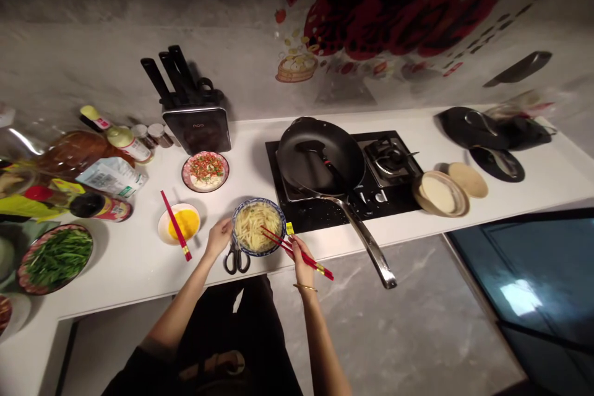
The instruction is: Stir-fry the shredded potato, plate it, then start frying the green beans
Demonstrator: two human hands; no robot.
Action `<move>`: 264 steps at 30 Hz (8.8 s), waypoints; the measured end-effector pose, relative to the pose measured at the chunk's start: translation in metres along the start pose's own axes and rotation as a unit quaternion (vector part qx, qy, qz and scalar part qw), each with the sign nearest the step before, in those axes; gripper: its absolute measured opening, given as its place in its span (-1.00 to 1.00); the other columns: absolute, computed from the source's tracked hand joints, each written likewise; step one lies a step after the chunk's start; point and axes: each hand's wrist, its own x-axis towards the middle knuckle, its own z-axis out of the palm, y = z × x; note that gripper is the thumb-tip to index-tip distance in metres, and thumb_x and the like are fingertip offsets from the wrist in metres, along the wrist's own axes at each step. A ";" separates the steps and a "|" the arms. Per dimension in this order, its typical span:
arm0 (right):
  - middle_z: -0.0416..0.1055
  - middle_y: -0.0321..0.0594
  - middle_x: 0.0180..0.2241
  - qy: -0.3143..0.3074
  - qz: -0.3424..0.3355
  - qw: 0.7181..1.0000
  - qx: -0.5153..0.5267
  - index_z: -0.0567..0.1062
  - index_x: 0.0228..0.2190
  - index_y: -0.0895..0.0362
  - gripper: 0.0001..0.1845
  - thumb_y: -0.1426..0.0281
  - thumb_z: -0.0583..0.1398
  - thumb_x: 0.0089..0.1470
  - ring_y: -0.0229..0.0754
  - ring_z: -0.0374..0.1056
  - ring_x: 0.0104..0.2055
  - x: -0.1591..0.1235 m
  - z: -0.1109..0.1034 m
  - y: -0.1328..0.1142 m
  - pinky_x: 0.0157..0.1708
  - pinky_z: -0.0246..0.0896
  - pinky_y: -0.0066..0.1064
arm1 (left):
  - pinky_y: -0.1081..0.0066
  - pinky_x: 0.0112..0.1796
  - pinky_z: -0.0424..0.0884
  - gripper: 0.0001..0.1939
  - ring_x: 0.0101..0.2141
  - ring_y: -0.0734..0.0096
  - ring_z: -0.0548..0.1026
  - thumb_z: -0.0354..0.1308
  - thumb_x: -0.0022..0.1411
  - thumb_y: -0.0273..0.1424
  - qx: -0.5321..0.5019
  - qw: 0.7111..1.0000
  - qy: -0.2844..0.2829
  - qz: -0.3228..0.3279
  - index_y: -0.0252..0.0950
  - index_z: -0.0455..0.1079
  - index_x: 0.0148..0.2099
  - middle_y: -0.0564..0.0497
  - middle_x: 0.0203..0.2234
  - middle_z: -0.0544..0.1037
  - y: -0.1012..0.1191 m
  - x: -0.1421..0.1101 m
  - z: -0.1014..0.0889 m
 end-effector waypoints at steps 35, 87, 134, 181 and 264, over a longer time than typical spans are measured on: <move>0.45 -0.07 -0.08 -0.389 0.075 0.918 0.015 0.57 -0.27 0.10 -0.66 0.20 0.27 -0.11 0.03 0.30 0.03 -0.115 0.162 -0.016 0.03 0.19 -0.07 | 0.39 -0.27 0.35 -0.71 -0.32 0.31 0.47 0.08 0.12 -0.29 -0.060 0.873 0.484 -0.024 -0.34 0.55 -0.25 -0.09 -0.38 0.57 -0.046 -0.211 -0.163; 0.53 -0.19 -0.44 -0.205 0.008 0.974 -0.097 0.51 -0.54 0.17 -0.61 0.10 0.35 -0.31 -0.06 0.48 -0.38 -0.161 0.275 0.028 -0.22 0.44 -0.12 | 0.28 -0.06 0.33 -0.61 -0.09 0.25 0.46 0.00 0.21 -0.20 -0.117 0.924 0.353 -0.090 -0.36 0.46 -0.10 -0.15 -0.15 0.55 -0.164 -0.161 -0.286; 0.44 -0.25 -0.62 -0.310 0.099 0.945 -0.020 0.48 -0.58 0.13 -0.67 0.12 0.33 -0.23 -0.23 0.38 -0.61 -0.167 0.284 -0.061 -0.65 0.33 -0.48 | 0.20 -0.01 0.31 -0.54 -0.07 0.16 0.45 0.09 0.10 -0.07 -0.155 0.922 0.332 -0.123 -0.33 0.47 -0.13 -0.16 -0.14 0.55 -0.165 -0.144 -0.286; 0.56 -0.13 -0.35 -0.322 -0.210 0.868 -0.314 0.56 -0.30 0.14 -0.62 0.13 0.10 0.08 -0.09 0.49 -0.33 -0.186 0.275 0.017 -0.32 0.44 -0.34 | 0.21 -0.02 0.30 -0.64 -0.11 0.22 0.47 0.03 0.19 -0.20 -0.137 0.913 0.381 -0.038 -0.33 0.47 -0.12 -0.15 -0.16 0.54 -0.156 -0.176 -0.285; 0.46 -0.09 -0.17 -0.063 -0.534 0.781 -0.319 0.44 -0.13 0.08 -0.72 0.47 0.07 0.12 -0.11 0.37 -0.10 -0.092 -0.092 -0.113 -0.12 0.32 -0.22 | 0.49 -0.39 0.24 -0.71 -0.46 0.47 0.28 -0.04 0.22 -0.14 -0.093 0.981 -0.066 0.154 -0.26 0.22 -0.36 0.09 -0.54 0.29 0.055 -0.187 0.056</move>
